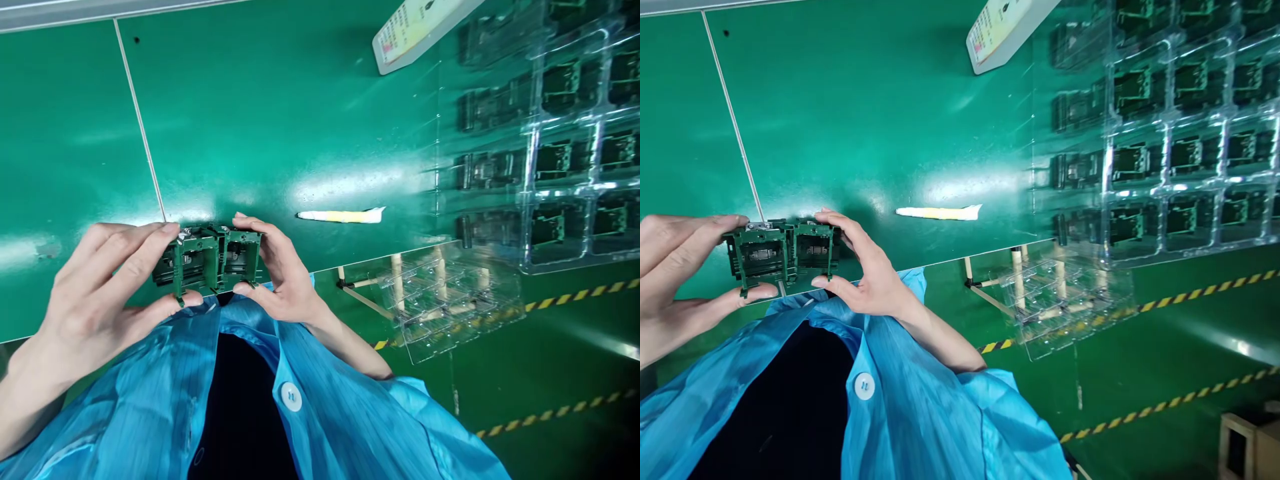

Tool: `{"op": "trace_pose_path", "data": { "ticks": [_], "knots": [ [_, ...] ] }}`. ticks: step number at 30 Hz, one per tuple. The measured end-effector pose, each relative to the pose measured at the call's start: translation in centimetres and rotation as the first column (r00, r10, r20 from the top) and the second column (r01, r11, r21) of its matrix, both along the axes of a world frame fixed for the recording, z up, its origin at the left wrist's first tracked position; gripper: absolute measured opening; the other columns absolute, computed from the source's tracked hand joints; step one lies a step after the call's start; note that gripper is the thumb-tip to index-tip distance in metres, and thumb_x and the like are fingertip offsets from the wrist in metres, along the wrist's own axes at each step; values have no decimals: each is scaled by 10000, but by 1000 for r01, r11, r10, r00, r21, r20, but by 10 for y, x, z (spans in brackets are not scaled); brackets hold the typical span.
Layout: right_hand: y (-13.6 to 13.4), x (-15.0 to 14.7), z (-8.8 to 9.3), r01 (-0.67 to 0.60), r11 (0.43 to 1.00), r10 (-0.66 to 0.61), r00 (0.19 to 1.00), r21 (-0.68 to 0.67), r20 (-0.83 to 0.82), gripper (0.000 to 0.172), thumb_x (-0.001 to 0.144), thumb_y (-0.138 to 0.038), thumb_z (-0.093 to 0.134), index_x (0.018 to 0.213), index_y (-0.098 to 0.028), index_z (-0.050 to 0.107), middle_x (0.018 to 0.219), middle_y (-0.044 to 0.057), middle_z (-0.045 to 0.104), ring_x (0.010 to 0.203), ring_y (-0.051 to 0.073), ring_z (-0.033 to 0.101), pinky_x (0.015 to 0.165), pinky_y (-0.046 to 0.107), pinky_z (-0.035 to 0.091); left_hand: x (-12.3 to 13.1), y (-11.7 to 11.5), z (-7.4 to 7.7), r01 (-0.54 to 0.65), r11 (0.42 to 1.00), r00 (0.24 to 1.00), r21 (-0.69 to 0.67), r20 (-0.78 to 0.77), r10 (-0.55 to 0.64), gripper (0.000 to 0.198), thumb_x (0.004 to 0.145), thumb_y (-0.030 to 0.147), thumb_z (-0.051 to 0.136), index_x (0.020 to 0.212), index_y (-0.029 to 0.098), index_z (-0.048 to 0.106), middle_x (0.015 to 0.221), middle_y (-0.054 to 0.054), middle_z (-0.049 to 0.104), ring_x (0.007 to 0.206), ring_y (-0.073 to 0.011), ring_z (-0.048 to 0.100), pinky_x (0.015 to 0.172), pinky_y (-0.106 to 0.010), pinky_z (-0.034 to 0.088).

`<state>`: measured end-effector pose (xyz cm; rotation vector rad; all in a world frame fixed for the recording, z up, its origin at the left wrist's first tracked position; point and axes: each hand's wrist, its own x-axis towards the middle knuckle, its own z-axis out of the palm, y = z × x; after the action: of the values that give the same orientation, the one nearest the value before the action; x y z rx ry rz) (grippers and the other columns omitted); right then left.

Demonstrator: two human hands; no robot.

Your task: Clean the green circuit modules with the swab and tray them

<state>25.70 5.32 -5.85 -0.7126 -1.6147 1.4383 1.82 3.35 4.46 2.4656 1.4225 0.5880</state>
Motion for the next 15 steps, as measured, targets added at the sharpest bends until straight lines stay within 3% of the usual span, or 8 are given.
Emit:
{"op": "trace_pose_path", "data": {
  "ticks": [4, 8, 15],
  "knots": [
    [-2, 3, 11, 30, 999, -28, 993, -16, 111, 658, 908, -397, 651, 1481, -231, 372, 1516, 151, 505, 1475, 287, 430, 1188, 523, 427, -4, -4, -14, -42, 999, 992, -1, 117, 42, 780, 798, 407, 796, 1500, 322, 468, 1278, -18, 695, 972, -323, 660, 788, -477, 546],
    [-1, 3, 11, -1, 999, 6, 994, -46, 106, 643, 917, -424, 633, 1472, -221, 382, 1517, 150, 506, 1482, 278, 421, 1195, 502, 426, -4, -10, -19, -98, 995, 987, 5, 129, 97, 784, 779, 458, 807, 1485, 335, 489, 1223, -22, 722, 952, -322, 677, 764, -478, 577],
    [2, 0, -4, -78, 994, 74, 996, -81, -53, 644, 963, -575, 533, 1444, -197, 331, 1485, 181, 517, 1428, 241, 495, 1172, 460, 448, 11, -10, -1, -98, 995, 994, -12, 40, 99, 869, 762, 623, 768, 1513, 316, 456, 1081, -73, 717, 849, -317, 656, 809, -505, 579]
  ]
}}
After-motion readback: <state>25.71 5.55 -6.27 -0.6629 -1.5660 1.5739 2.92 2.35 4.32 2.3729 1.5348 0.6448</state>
